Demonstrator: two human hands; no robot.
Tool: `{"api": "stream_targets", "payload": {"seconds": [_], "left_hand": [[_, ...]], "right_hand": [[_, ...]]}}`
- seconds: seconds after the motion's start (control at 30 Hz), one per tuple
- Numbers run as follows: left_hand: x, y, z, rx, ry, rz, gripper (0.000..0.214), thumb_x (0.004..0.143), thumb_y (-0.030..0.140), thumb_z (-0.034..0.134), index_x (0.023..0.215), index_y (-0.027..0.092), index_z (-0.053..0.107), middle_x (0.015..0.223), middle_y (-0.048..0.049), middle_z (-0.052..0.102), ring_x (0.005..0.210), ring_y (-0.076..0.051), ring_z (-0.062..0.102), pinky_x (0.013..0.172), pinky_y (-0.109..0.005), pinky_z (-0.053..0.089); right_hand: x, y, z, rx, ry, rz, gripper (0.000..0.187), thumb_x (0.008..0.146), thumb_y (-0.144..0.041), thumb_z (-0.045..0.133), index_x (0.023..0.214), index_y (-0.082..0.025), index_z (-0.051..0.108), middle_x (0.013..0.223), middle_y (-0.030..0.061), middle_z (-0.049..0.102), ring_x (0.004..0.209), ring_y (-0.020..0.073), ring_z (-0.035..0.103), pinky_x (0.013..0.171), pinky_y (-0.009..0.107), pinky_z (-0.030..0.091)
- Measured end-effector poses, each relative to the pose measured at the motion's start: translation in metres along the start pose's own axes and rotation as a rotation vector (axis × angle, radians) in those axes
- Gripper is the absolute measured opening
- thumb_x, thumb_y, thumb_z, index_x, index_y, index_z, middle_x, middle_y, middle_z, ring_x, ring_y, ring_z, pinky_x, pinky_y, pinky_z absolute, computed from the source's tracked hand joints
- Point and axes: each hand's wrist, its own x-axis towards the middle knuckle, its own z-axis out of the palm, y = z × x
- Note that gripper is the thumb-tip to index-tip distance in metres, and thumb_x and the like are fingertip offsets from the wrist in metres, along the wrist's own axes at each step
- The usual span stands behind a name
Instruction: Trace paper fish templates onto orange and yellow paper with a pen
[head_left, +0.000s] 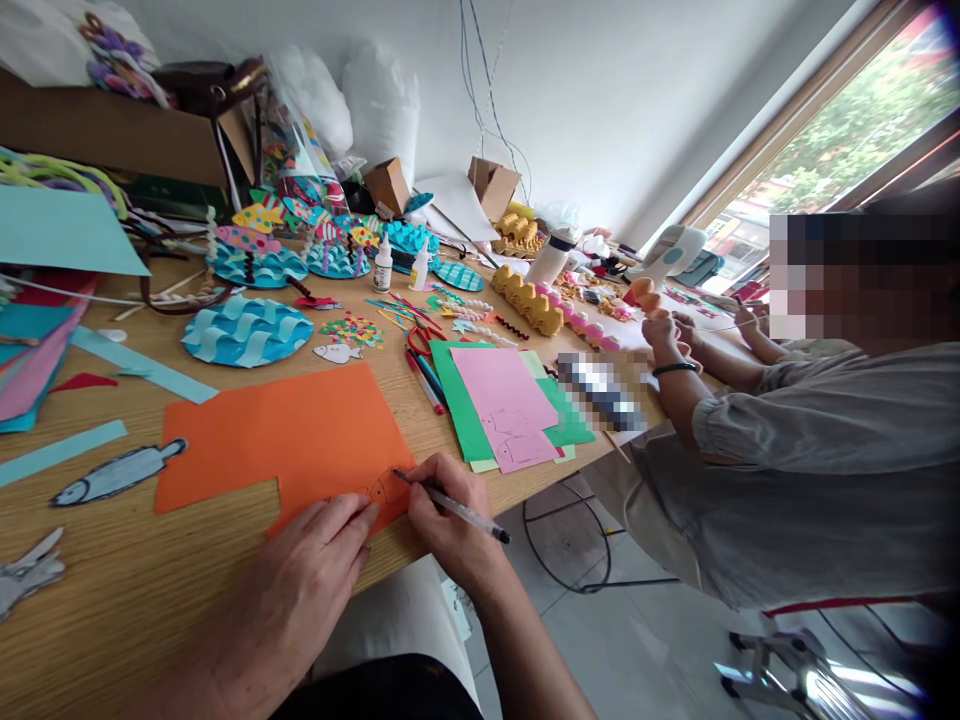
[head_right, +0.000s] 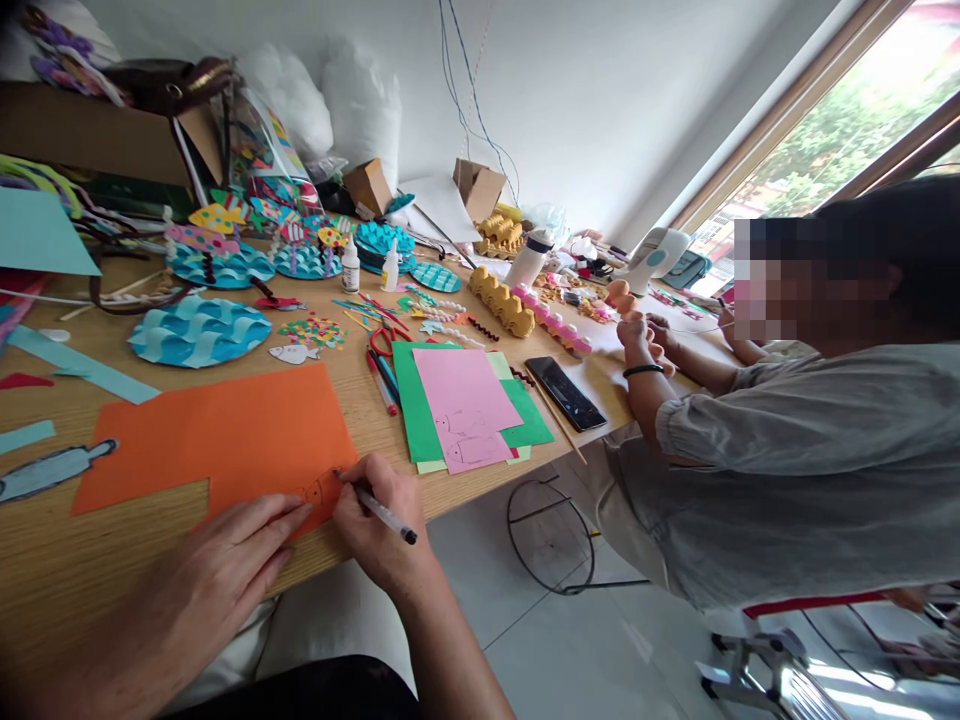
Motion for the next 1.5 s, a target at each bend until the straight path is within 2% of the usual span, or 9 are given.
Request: {"api": "stream_targets", "payload": {"seconds": [0.23, 0.43, 0.6, 0.9, 1.13, 1.33, 1.5], "left_hand": [[0.0025, -0.0008, -0.0027, 0.011, 0.023, 0.023, 0.031, 0.089, 0.017, 0.035, 0.110, 0.023, 0.057, 0.099, -0.0035, 0.069, 0.088, -0.019, 0.066, 0.077, -0.030, 0.055], [0.0027, -0.0008, -0.0035, 0.037, -0.015, 0.032, 0.032, 0.091, 0.019, 0.031, 0.108, 0.021, 0.058, 0.097, -0.0048, 0.070, 0.088, -0.020, 0.067, 0.077, -0.031, 0.056], [0.0011, -0.0008, -0.0028, 0.017, -0.047, -0.004, 0.033, 0.092, 0.022, 0.030, 0.109, 0.022, 0.059, 0.100, -0.0054, 0.070, 0.091, -0.021, 0.067, 0.078, -0.034, 0.056], [0.0031, 0.0003, -0.0035, 0.006, -0.031, 0.016, 0.034, 0.091, 0.018, 0.030, 0.109, 0.023, 0.058, 0.097, -0.0031, 0.071, 0.090, -0.020, 0.067, 0.077, -0.032, 0.057], [0.0017, -0.0005, -0.0032, -0.003, -0.004, 0.005, 0.032, 0.090, 0.018, 0.033, 0.110, 0.023, 0.058, 0.099, -0.0039, 0.070, 0.090, -0.021, 0.067, 0.076, -0.034, 0.056], [0.0020, -0.0006, -0.0038, -0.013, -0.023, 0.006, 0.031, 0.090, 0.019, 0.033, 0.109, 0.024, 0.058, 0.099, -0.0037, 0.070, 0.088, -0.020, 0.067, 0.078, -0.032, 0.056], [0.0025, -0.0015, -0.0040, -0.047, -0.022, -0.015, 0.031, 0.090, 0.020, 0.035, 0.109, 0.025, 0.059, 0.099, -0.0033, 0.070, 0.087, -0.020, 0.067, 0.077, -0.032, 0.056]], "right_hand": [[-0.0001, -0.0008, -0.0008, 0.033, -0.004, 0.055, 0.012, 0.070, -0.013, 0.048, 0.069, -0.019, 0.058, 0.051, -0.0060, 0.049, 0.043, 0.0075, 0.041, 0.043, 0.018, 0.029], [0.0010, -0.0013, -0.0003, 0.010, -0.001, 0.013, 0.012, 0.069, -0.013, 0.048, 0.068, -0.018, 0.058, 0.055, -0.0045, 0.052, 0.046, 0.0079, 0.044, 0.046, 0.019, 0.032], [0.0007, -0.0017, -0.0015, 0.022, -0.002, 0.043, 0.011, 0.069, -0.013, 0.048, 0.067, -0.019, 0.057, 0.053, -0.0051, 0.050, 0.044, 0.0079, 0.042, 0.044, 0.019, 0.030], [0.0005, -0.0009, -0.0008, 0.000, 0.004, 0.005, 0.011, 0.069, -0.012, 0.048, 0.069, -0.018, 0.058, 0.056, -0.0042, 0.052, 0.048, 0.0084, 0.044, 0.047, 0.020, 0.032], [-0.0001, -0.0004, -0.0022, 0.031, -0.013, 0.071, 0.010, 0.071, -0.014, 0.048, 0.069, -0.019, 0.057, 0.051, -0.0064, 0.047, 0.043, 0.0079, 0.040, 0.043, 0.019, 0.029], [0.0007, -0.0002, -0.0014, 0.016, -0.008, 0.020, 0.011, 0.070, -0.013, 0.048, 0.069, -0.019, 0.057, 0.054, -0.0054, 0.049, 0.046, 0.0079, 0.043, 0.045, 0.019, 0.030], [0.0001, 0.0007, -0.0017, 0.042, -0.002, 0.047, 0.010, 0.069, -0.012, 0.048, 0.068, -0.019, 0.055, 0.053, -0.0061, 0.047, 0.044, 0.0075, 0.041, 0.044, 0.019, 0.029]]}}
